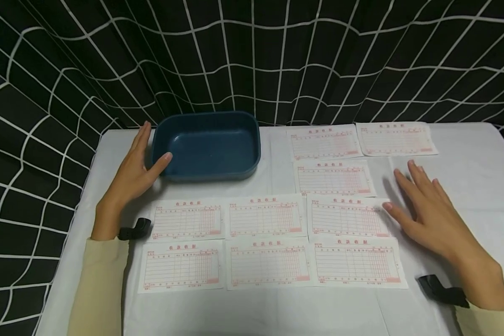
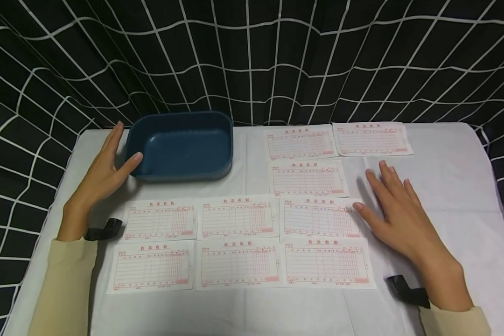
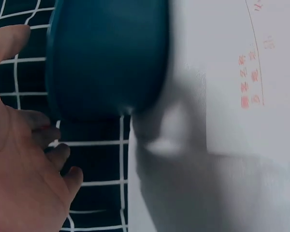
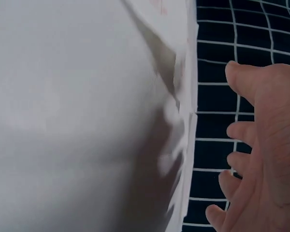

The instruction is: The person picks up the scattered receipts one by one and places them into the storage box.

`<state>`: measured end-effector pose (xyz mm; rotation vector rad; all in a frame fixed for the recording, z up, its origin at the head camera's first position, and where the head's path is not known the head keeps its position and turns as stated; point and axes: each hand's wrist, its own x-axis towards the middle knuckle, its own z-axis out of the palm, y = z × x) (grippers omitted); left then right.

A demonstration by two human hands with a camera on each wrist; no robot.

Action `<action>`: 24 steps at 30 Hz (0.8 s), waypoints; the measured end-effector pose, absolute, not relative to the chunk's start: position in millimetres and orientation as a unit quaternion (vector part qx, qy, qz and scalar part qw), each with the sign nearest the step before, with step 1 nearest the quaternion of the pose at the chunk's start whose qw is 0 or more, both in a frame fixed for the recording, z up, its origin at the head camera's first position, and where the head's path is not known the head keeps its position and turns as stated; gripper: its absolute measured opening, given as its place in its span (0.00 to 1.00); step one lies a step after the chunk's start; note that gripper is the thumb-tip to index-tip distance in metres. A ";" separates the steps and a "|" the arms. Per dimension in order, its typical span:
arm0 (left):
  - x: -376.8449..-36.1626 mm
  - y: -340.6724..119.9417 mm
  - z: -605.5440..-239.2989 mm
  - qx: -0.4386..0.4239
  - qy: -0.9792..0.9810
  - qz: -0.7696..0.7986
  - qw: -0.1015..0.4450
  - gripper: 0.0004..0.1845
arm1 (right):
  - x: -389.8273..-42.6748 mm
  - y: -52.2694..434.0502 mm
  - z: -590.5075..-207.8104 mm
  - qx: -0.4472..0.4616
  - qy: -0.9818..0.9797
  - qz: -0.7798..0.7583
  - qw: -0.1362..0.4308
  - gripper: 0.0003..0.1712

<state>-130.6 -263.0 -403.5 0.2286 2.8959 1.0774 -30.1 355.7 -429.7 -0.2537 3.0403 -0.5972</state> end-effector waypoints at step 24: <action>-147.4 -243.7 -423.8 0.086 0.945 0.317 0.011 0.57 | 65.9 314.6 -433.9 -0.115 0.965 -0.232 -0.048 0.40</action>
